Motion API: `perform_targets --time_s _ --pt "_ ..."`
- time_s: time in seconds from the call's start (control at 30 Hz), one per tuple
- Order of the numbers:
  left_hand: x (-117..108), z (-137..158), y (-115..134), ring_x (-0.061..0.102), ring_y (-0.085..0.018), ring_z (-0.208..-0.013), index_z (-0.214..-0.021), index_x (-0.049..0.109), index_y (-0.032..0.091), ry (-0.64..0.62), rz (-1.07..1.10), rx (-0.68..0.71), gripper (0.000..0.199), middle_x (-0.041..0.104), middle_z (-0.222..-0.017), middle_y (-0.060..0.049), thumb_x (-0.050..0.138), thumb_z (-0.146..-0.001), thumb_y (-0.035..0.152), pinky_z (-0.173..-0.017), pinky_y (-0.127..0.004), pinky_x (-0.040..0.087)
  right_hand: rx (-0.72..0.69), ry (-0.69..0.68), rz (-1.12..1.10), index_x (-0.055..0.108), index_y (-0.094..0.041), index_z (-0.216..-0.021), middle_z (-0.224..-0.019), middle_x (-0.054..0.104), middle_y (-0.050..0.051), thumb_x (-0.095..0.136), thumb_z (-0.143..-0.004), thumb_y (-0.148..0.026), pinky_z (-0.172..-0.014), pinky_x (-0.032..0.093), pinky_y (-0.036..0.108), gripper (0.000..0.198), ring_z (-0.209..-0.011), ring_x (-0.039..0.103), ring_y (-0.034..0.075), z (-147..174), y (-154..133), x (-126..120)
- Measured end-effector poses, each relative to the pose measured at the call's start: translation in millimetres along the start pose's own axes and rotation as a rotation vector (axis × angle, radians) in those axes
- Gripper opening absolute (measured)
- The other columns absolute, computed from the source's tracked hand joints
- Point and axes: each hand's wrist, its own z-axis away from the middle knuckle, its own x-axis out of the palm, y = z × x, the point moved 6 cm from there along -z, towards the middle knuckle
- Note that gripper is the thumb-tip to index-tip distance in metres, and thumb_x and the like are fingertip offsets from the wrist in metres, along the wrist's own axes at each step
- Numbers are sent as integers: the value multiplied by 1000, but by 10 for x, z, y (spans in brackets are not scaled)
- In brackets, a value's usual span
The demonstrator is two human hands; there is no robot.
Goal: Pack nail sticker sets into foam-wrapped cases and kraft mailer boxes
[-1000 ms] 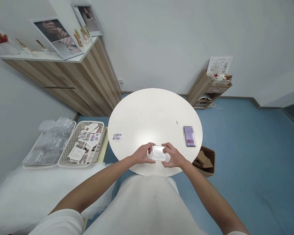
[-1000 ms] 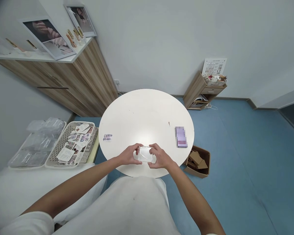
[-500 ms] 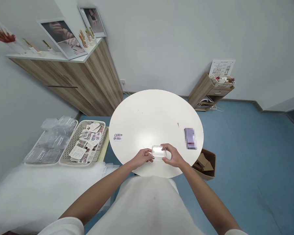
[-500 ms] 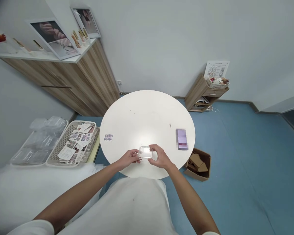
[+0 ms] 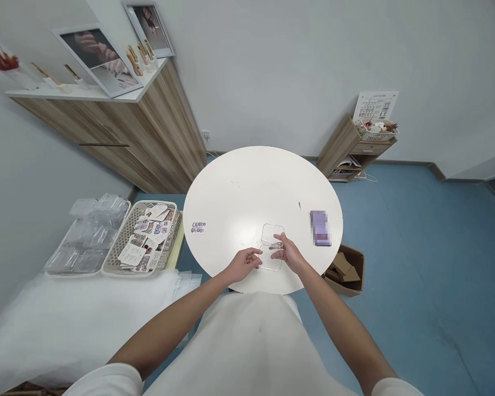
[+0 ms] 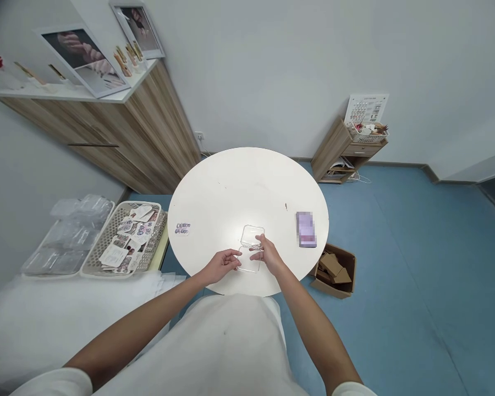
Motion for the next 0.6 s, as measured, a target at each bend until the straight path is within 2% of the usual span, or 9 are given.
perform_targets --time_s 0.13,0.2,0.33,0.6 --pt "-17 -16 -39 58 -12 -66 -101 52 16 56 -8 -26 34 60 -71 -2 57 -73 34 -72 -30 45 -99 139 -51 38 -25 -121 -112 52 9 33 -80 -55 -73 49 34 51 -81 62 18 114 49 -86" --pt "-21 -31 -68 58 -12 -66 -104 50 16 81 -14 -40 35 61 -73 -2 55 -74 33 -72 -30 45 -152 187 31 38 -25 -121 -116 49 9 40 -78 -51 -75 48 34 50 -87 60 18 199 100 -109" --pt "-14 -73 -165 58 -12 -66 -112 44 17 123 -45 -52 42 62 -75 -2 54 -74 30 -72 -30 45 -197 196 207 43 -23 -118 -119 47 8 53 -72 -42 -78 46 36 50 -87 57 18 350 260 -82" --pt "38 -102 -411 58 -13 -69 -115 43 17 119 -171 -206 42 63 -80 -3 49 -74 27 -71 -28 44 -65 213 288 43 -23 -120 -116 47 9 55 -69 -41 -78 47 35 56 -91 54 19 319 613 -73"
